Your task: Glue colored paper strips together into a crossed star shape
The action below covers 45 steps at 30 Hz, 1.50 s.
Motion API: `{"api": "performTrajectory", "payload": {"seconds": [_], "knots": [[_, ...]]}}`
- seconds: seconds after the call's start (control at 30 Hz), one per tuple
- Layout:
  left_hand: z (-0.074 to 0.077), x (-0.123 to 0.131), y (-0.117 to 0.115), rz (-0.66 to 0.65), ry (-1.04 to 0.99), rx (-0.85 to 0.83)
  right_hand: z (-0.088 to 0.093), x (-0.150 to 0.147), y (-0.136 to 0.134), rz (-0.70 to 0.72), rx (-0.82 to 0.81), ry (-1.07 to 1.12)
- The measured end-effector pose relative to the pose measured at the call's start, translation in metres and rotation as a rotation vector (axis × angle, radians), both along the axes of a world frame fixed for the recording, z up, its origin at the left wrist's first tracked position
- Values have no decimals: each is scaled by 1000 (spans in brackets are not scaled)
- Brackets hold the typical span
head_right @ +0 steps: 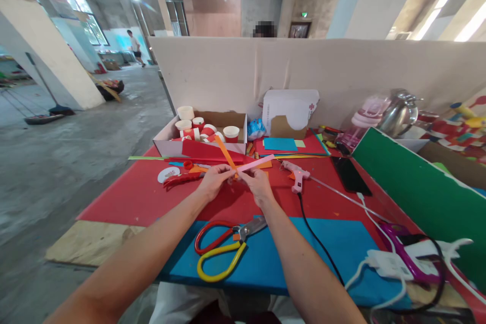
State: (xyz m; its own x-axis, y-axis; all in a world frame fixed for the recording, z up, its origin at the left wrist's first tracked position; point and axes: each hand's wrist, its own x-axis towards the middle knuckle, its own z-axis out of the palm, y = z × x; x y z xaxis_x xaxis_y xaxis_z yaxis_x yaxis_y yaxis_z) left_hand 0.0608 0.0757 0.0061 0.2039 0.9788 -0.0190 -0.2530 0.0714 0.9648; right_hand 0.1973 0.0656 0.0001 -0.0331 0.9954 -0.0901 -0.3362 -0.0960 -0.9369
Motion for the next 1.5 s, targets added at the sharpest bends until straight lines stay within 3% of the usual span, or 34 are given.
{"api": "performTrajectory", "payload": {"seconds": [0.27, 0.53, 1.0, 1.17, 1.5], "knots": [[4, -1, -1, -39, -21, -19, -2, 7, 2, 30, -92, 89], [2, -1, -1, -47, 7, 7, 4, 4, -3, 102, -22, 48], [0, -1, 0, -55, 55, -67, 0, 2, -1, -4, -56, -10], [0, 0, -2, -62, -3, 27, -3, 2, 0, -47, -45, 13], [-7, 3, 0, 111, 50, -60, 4, 0, -3, 16, -35, 17]]}}
